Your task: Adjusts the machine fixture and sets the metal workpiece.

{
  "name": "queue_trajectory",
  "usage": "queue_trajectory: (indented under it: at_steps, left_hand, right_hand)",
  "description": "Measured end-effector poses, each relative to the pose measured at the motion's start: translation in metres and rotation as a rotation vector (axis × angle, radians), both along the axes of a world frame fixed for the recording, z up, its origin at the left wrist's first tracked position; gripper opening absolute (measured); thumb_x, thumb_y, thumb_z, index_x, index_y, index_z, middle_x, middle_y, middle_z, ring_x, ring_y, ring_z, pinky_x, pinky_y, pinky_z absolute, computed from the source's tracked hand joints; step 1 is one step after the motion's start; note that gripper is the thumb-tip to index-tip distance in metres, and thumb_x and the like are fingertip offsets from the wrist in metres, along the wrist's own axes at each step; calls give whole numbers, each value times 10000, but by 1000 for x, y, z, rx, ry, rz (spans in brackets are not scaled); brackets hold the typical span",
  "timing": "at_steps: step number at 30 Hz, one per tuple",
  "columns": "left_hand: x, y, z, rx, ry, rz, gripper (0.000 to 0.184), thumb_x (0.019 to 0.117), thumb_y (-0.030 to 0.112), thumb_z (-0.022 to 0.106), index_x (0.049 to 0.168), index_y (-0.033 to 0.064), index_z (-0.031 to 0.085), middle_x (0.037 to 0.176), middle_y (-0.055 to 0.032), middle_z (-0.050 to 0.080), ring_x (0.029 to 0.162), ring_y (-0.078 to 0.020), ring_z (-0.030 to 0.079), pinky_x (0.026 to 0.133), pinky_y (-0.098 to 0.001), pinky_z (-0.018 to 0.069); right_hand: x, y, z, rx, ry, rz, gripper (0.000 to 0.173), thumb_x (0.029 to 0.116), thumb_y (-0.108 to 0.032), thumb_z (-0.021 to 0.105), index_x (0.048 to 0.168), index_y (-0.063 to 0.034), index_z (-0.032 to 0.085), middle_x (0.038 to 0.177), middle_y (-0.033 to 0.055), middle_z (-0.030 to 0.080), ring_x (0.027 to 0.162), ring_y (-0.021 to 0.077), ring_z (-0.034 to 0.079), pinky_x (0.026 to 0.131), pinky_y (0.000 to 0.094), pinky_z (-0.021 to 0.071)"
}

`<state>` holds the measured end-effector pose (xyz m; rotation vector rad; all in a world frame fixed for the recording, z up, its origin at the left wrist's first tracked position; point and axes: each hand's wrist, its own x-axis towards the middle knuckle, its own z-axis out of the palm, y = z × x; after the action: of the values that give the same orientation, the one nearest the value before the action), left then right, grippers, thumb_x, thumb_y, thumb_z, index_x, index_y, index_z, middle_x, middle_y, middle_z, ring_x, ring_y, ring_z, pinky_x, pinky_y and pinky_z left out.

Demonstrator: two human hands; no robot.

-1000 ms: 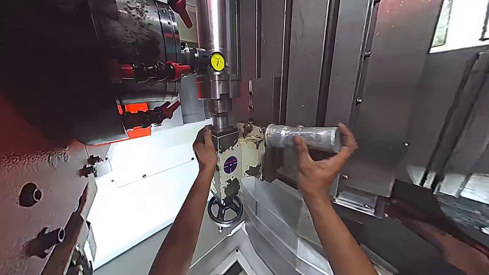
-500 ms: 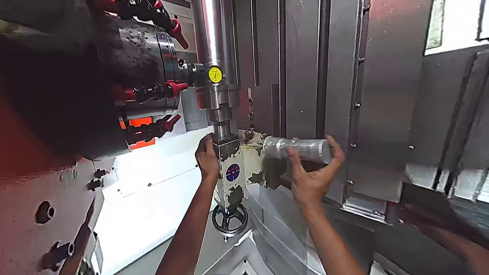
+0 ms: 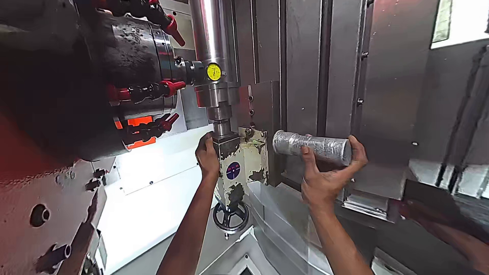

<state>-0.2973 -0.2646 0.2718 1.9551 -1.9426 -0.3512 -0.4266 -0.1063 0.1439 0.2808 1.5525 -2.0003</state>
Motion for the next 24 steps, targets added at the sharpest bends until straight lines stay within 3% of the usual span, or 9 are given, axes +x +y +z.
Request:
queue_trajectory:
  at_steps: [3, 6, 8, 11, 14, 16, 19, 22, 24]
  left_hand:
    - [-1, 0, -1, 0, -18, 18, 342, 1091, 211, 428, 1109, 13, 707, 893, -37, 711, 795, -64, 669, 758, -272, 569]
    - [-5, -3, 1, -5, -30, 3, 357, 1089, 225, 423, 1128, 9, 705, 925, -38, 714, 819, -58, 664, 776, -269, 560]
    - [-3, 4, 1, 7, -32, 7, 359, 1090, 226, 421, 1126, 8, 704, 935, -39, 715, 838, -59, 668, 788, -269, 561]
    - [-4, 1, 1, 9, -21, 3, 358, 1090, 218, 414, 1131, 9, 702, 929, -38, 715, 829, -60, 672, 779, -268, 567]
    - [-3, 1, 2, 0, -29, 11, 348, 1089, 198, 416, 1135, 5, 702, 915, -36, 714, 804, -55, 667, 759, -257, 565]
    - [-4, 1, 1, 5, -34, 16, 352, 1089, 203, 417, 1141, 5, 704, 945, -45, 718, 835, -56, 667, 789, -266, 559]
    - [-4, 0, 2, 4, -23, 3, 353, 1088, 211, 420, 1131, 5, 704, 955, -47, 717, 851, -62, 667, 799, -270, 558]
    - [-2, 2, 0, 17, 12, -24, 361, 1092, 207, 409, 1135, -5, 698, 976, -60, 727, 890, -77, 685, 828, -281, 574]
    - [-1, -1, -1, 18, 28, -27, 365, 1093, 196, 400, 1139, -10, 697, 990, -63, 730, 906, -81, 689, 836, -282, 576]
  right_hand:
    - [25, -11, -2, 8, -15, 125, 926, 827, -163, 838, 1479, 155, 263, 1456, 289, 453, 1317, 167, 538, 1098, 281, 465]
    - [30, -20, -6, 19, -45, 200, 895, 818, -187, 843, 1481, 118, 325, 1496, 277, 434, 1363, 148, 485, 1123, 240, 406]
    - [24, -7, -5, 19, -74, 217, 883, 819, -198, 844, 1488, 91, 345, 1485, 245, 458, 1332, 123, 507, 1099, 226, 429]
    - [6, -1, -3, -6, -67, 124, 894, 837, -178, 823, 1487, 119, 286, 1447, 232, 467, 1279, 98, 548, 1061, 221, 477]
    - [4, -5, 1, -24, -18, 34, 900, 836, -138, 823, 1463, 138, 239, 1373, 223, 506, 1210, 120, 629, 1041, 268, 544]
    - [22, -13, -1, -6, -12, 100, 921, 820, -155, 837, 1471, 154, 264, 1431, 282, 475, 1280, 156, 571, 1083, 279, 485]
    - [28, -21, -4, 5, -54, 204, 895, 810, -198, 848, 1481, 94, 334, 1475, 262, 460, 1330, 147, 518, 1101, 254, 437]
    - [7, -8, -6, -12, -83, 219, 871, 828, -227, 831, 1492, 72, 354, 1459, 231, 484, 1298, 137, 539, 1076, 254, 466]
    - [-14, -3, -5, -5, -50, 125, 889, 847, -200, 811, 1500, 103, 290, 1456, 241, 470, 1275, 136, 559, 1053, 263, 494]
